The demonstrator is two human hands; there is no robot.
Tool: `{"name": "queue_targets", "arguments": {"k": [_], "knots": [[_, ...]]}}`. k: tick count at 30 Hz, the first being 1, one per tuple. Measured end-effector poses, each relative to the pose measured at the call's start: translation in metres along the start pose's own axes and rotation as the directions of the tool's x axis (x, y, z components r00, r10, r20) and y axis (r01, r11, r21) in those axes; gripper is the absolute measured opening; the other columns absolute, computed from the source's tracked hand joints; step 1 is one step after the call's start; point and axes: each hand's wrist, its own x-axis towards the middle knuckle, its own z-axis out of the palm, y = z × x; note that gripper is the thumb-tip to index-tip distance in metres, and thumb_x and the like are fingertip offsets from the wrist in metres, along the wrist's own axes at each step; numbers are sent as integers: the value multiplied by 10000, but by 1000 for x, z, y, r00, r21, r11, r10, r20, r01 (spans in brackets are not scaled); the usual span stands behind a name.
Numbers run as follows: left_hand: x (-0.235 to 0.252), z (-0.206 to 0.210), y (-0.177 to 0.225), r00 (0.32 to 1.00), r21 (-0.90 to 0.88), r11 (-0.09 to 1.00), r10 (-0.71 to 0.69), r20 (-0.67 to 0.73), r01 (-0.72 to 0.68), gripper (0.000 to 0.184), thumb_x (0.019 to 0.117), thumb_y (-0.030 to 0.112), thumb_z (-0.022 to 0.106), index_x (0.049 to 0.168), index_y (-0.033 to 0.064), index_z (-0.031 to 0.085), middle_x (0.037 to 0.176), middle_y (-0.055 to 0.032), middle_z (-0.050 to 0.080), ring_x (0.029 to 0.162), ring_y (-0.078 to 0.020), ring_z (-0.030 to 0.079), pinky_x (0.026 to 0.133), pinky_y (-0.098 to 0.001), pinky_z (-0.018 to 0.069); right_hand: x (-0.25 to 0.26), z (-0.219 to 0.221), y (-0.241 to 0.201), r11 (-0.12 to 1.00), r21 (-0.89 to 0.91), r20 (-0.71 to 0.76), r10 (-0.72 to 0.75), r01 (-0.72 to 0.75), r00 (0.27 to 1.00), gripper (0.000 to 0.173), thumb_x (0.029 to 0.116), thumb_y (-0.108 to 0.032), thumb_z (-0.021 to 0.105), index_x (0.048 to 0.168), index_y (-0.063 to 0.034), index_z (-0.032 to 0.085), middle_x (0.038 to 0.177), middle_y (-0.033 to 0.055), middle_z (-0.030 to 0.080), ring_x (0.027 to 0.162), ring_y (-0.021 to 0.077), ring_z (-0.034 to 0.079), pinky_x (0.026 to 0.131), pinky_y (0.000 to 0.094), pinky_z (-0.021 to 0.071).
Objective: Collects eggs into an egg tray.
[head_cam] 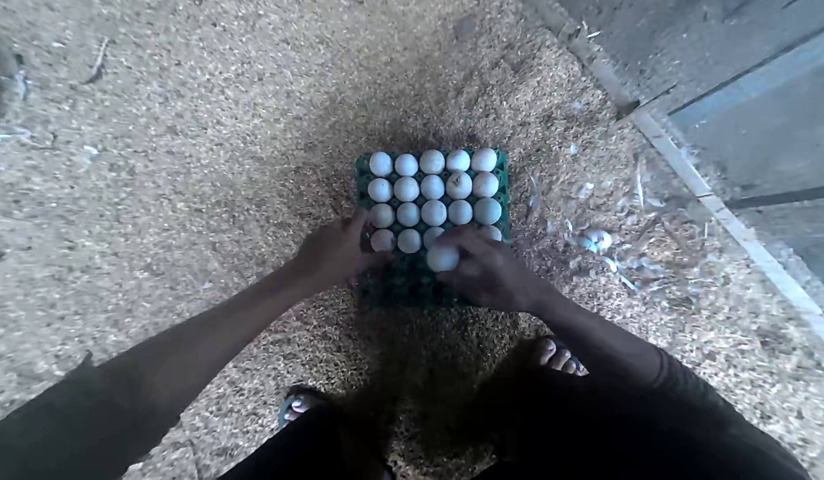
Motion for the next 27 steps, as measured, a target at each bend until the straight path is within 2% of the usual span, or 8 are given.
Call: {"name": "queue_targets", "arguments": {"k": [4,9,11,15,18,21,24,27], "knots": [[-15,-12,-26,994,-370,923,-81,76,103,430,1071,400,497,1225,17,616,1008,-185,678,901,-315,672,834,-556,539,33,43,-13,984,-180,188,22,12,982,376,993,-198,658,1325,-21,634,1295,198,658,1100,351,690,906,526,579],[-40,-15,-49,965,-590,789,-18,260,174,250,1065,214,447,1239,60,539,1012,-94,611,862,-149,619,760,-324,535,57,73,-19,943,-332,361,90,37,928,384,1035,-173,579,1409,-85,583,1377,235,577,1200,430,618,887,566,562],[-46,-18,-43,964,-520,843,4,265,139,298,1040,164,510,1316,55,504,1084,-118,614,917,-177,625,813,-369,541,56,67,-21,964,-261,335,146,-58,931,419,1032,-234,605,1417,-69,573,1411,254,529,1205,410,611,939,528,553],[-44,-10,-19,988,-260,964,97,117,-64,433,953,242,709,1317,45,583,1313,-195,553,1133,-323,599,943,-548,506,34,37,-13,919,204,134,316,-338,939,383,988,-270,676,1190,53,633,1197,204,639,1027,246,664,916,404,557],[-37,5,1,975,-153,964,222,24,-216,475,940,290,716,1334,51,604,1345,-205,547,1142,-339,611,957,-537,519,11,17,-5,800,421,151,404,-428,902,422,946,-147,653,1300,37,515,1205,181,617,1021,202,674,896,384,587],[-29,21,17,936,-35,936,352,0,-351,500,956,280,699,1359,11,580,1342,-248,554,1126,-386,634,935,-547,533,-4,13,1,856,299,110,409,-422,906,533,850,-103,674,1332,18,481,1275,192,579,1066,195,643,892,354,560],[-22,38,21,880,76,879,473,-34,-470,484,972,260,682,1344,-32,582,1285,-283,583,1111,-442,638,904,-576,540,-9,19,-3,919,83,59,382,-386,922,525,892,-140,714,1354,41,541,1341,256,569,1142,285,636,969,408,539],[-19,44,14,856,92,868,496,-144,-487,489,974,332,677,1283,-44,619,1244,-272,607,1080,-422,658,878,-561,557,-10,31,-1,957,-87,-59,271,-276,961,504,885,-175,749,1307,58,600,1240,272,641,1082,351,681,944,459,564]]}}
